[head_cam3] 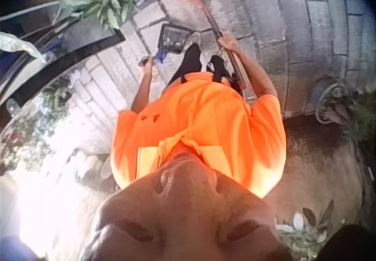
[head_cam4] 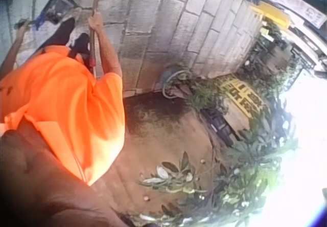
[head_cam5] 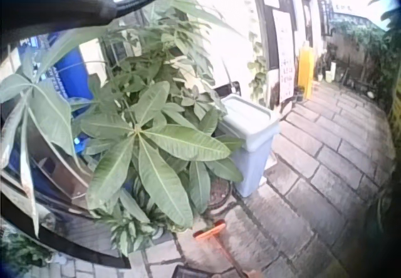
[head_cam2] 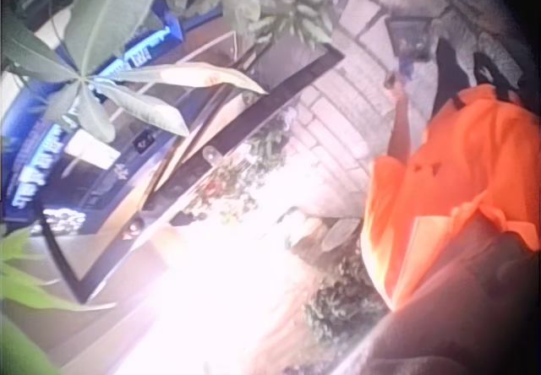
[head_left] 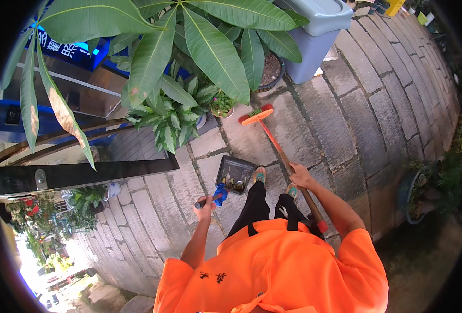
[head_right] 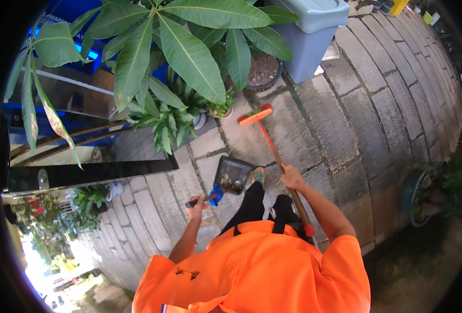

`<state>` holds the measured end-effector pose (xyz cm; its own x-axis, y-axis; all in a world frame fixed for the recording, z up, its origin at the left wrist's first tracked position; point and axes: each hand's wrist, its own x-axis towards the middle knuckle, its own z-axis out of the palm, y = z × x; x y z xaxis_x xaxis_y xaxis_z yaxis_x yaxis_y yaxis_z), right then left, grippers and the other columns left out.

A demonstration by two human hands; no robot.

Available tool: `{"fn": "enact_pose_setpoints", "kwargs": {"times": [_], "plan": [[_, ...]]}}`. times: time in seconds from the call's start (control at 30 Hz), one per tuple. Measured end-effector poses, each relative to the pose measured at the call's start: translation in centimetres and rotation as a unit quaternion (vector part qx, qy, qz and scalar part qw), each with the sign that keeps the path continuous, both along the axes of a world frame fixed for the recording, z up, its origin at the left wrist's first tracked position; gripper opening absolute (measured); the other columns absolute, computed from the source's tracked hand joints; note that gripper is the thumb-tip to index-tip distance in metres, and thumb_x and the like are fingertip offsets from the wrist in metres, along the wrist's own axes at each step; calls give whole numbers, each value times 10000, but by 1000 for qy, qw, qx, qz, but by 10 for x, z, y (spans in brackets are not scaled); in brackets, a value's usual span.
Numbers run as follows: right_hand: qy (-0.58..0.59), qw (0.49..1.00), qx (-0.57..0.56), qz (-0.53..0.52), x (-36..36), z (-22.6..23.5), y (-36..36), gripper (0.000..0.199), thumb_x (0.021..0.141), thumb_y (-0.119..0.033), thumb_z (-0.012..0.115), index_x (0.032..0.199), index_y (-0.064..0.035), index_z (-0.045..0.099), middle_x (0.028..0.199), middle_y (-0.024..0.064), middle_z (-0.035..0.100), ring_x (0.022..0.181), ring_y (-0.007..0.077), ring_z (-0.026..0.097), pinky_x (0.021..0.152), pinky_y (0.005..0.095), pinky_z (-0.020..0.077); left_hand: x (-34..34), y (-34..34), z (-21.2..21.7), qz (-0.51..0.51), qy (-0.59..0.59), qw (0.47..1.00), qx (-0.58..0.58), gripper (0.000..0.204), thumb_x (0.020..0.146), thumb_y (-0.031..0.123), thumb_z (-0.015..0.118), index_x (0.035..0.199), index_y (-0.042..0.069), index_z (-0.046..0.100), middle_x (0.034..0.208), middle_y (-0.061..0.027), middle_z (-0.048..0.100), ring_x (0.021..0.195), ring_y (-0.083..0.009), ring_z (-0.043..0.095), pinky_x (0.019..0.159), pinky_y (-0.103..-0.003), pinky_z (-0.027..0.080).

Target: The person sweeps debris on a stone-paved outdoor area using a broom and dustpan. They walk along the path, sweeping leaves and small debris into the dustpan, passing potted plants, a bicycle, and outdoor seating.

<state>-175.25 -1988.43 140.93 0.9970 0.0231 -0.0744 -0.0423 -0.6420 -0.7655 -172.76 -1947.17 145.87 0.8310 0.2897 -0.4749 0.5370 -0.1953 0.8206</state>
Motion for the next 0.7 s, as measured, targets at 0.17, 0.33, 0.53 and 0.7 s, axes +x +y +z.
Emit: {"fn": "enact_pose_setpoints", "kwargs": {"times": [0.17,0.33,0.53,0.7], "plan": [[342,925,156,-48,6,118,-24,611,696,17,481,1297,5,371,631,107,525,413,173,519,374,331,423,-25,8,-9,62,-12,998,-7,192,798,144,652,747,-27,583,627,-102,604,460,-156,588,428,-254,494],[322,895,263,-164,69,45,24,551,725,-40,557,1253,39,418,641,132,562,452,205,550,444,312,468,-29,4,-4,78,18,997,-14,197,800,143,648,779,-38,571,657,-116,608,467,-174,596,419,-265,497],[320,945,-60,-1,90,32,63,306,752,-104,530,1012,57,509,699,225,606,657,306,640,613,365,531,-26,14,16,95,39,995,-13,223,799,155,638,802,-57,570,679,-142,609,457,-200,595,407,-279,498],[299,949,95,-41,42,123,-34,445,698,-41,505,1133,49,489,595,155,578,437,256,579,443,345,482,-35,28,-7,96,14,995,-15,207,792,143,638,774,-54,580,642,-132,603,443,-190,587,402,-274,490]]}}
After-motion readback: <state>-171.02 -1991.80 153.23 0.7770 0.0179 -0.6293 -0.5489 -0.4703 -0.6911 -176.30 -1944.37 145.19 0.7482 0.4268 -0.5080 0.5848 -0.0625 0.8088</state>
